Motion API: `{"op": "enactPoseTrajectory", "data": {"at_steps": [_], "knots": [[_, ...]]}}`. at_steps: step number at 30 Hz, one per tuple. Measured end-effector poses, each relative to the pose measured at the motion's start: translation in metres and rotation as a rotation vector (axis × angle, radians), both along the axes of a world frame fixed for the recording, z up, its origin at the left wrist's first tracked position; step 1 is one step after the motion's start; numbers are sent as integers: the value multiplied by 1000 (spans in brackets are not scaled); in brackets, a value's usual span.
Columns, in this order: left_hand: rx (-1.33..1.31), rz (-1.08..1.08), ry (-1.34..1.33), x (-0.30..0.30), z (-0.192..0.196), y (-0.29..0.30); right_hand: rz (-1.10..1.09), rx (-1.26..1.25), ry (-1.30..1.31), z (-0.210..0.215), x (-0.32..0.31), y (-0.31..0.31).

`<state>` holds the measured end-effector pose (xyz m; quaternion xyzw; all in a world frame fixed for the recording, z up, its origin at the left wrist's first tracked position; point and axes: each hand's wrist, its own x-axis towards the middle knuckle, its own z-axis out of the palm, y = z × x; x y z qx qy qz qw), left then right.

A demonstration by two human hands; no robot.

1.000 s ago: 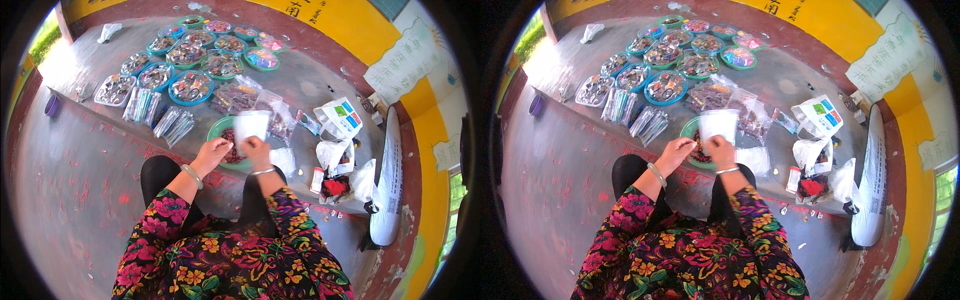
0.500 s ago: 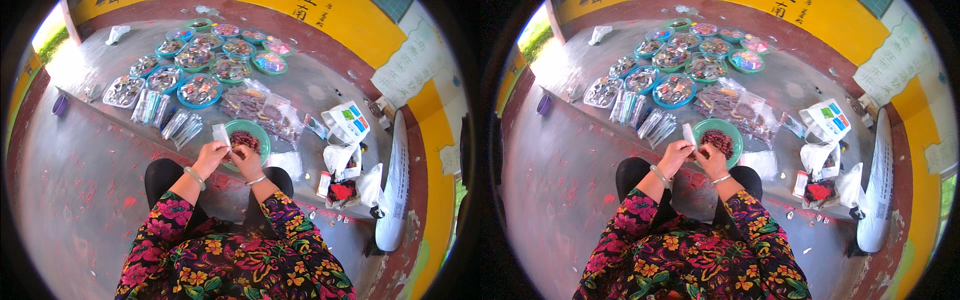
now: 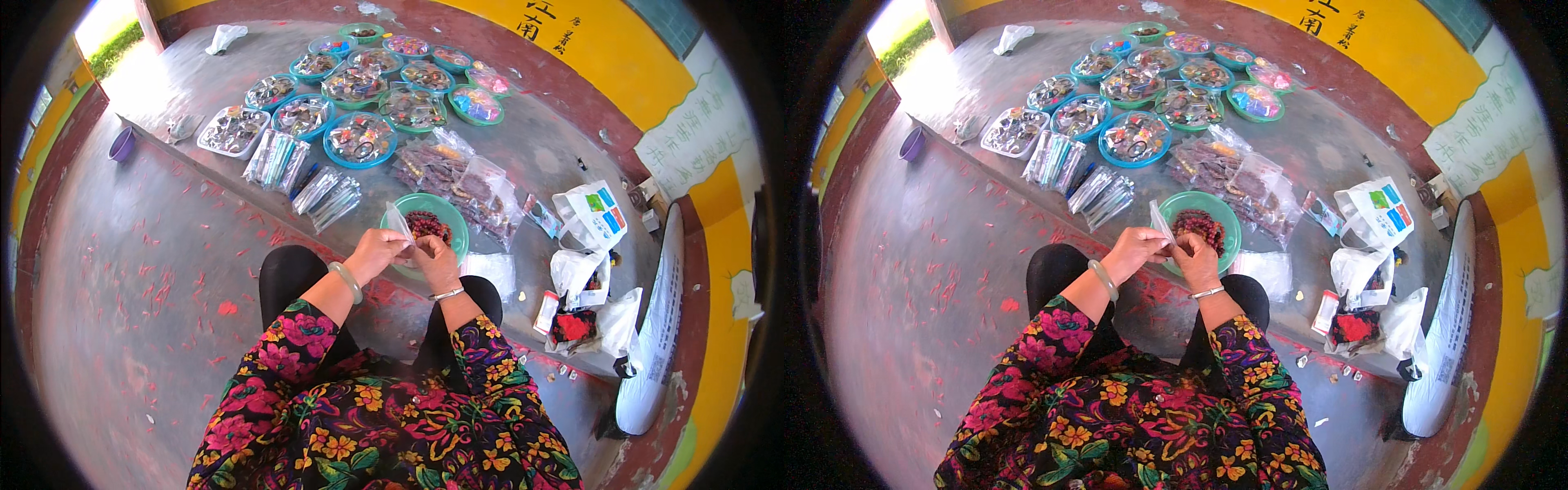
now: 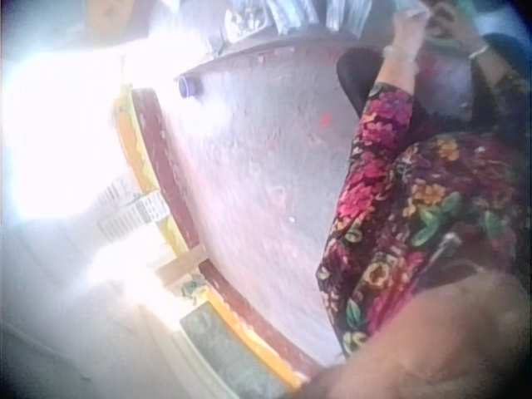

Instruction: The person sits on the floor and repeatedly scoops red beads from a green bowl into small plastic bags using a white scoop. The person then places the filled bags onto a pile of similar packages on the floor.

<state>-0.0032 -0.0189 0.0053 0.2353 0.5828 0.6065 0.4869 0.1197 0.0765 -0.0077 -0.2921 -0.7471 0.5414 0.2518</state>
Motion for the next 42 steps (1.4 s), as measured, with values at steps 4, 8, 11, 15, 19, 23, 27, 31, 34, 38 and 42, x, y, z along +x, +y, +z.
{"op": "enactPoseTrajectory", "data": {"at_steps": [4, 8, 11, 15, 19, 23, 27, 31, 34, 38, 42], "knots": [[-30, -27, 81, 0, 2, 0, 4, -15, -35, -2, 1, 0], [-23, -26, 85, 0, 0, -1, 11, -48, 9, -3, 2, 1], [-21, -55, 132, -1, 2, -2, 6, -171, 7, -12, 3, 7], [-35, -61, 198, -3, -5, -2, -92, -122, -1, -24, 2, 14], [-17, 23, 161, -4, -15, -1, -135, -286, 97, -29, 3, 18], [-27, 93, 98, -3, -12, 1, -166, -260, 92, -39, 4, 23], [-53, 111, 101, -1, -6, 0, -185, -232, 61, -37, 4, 21], [-65, 113, 281, -5, -8, 1, -151, -132, 38, -32, 2, 19], [-55, 257, 729, 0, 0, 0, -96, 416, -55, -17, 3, 10], [-57, 178, 1066, 6, 22, -4, -12, 793, -155, 1, 6, -5], [-63, 17, 1217, 5, 11, -8, 25, 941, -126, -1, 4, -5]]}}
